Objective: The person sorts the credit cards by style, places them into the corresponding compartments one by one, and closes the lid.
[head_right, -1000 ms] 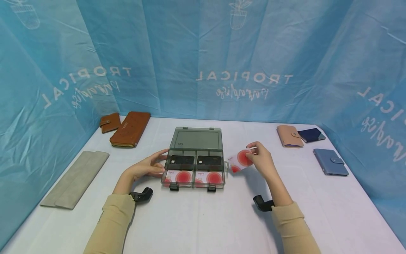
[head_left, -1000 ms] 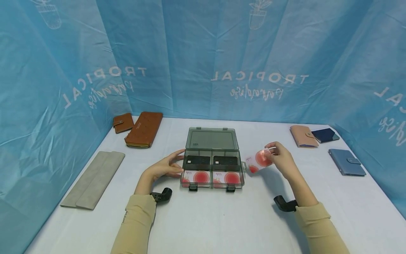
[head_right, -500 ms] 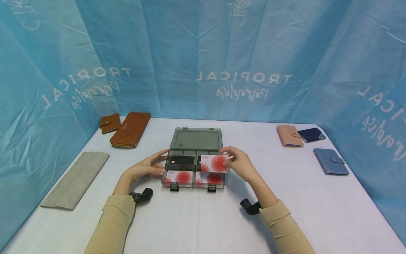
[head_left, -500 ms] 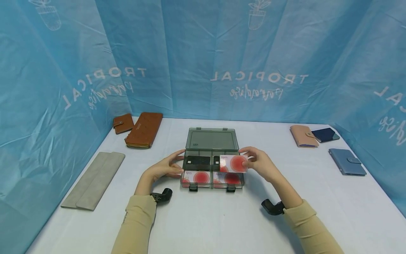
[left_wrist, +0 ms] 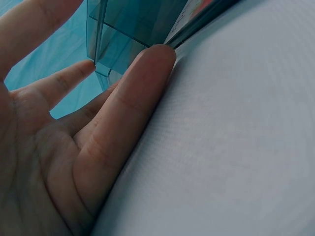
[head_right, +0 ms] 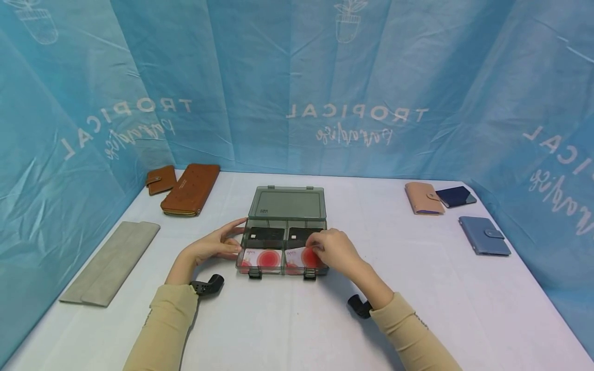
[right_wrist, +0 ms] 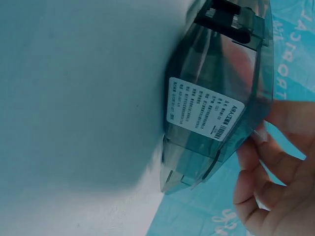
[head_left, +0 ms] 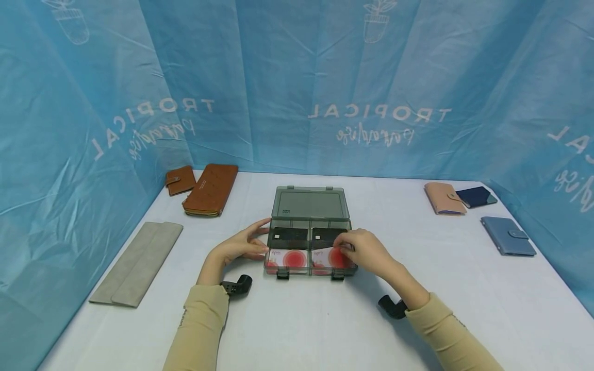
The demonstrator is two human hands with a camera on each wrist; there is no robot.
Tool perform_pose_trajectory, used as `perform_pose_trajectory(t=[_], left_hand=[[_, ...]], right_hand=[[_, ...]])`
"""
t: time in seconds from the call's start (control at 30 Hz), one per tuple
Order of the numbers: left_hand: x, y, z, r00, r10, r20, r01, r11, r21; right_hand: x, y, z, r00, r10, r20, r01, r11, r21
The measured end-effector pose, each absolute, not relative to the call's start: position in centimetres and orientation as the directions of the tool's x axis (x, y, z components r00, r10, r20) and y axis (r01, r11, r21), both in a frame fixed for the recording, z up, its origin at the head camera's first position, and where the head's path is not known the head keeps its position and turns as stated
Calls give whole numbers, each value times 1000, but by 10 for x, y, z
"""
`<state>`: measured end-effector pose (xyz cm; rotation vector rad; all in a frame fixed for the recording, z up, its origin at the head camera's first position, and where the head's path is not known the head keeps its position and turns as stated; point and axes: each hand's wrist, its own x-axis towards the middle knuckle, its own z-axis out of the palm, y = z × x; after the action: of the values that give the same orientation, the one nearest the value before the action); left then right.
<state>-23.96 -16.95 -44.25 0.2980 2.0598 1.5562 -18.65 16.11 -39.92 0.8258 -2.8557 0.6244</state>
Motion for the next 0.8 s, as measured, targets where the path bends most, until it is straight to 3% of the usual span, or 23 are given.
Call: perform_pose_trajectory(t=[0.43,0.63,0.8], left_hand=[[-240,-171,-444,-823,502,-268,-123,304,945],[-239,-169,-441,-821,508,-260,-116,297,948],[-239,-171,-441,-828,494,-267,-119,312,943]], right_hand=[[-191,165,-395,-842,-519,146,-538,787,-302],[-226,178,-381,-916,-367,161,-394,748,-535],[-275,187,-386,-971,-234,-48,-121,656,-745]])
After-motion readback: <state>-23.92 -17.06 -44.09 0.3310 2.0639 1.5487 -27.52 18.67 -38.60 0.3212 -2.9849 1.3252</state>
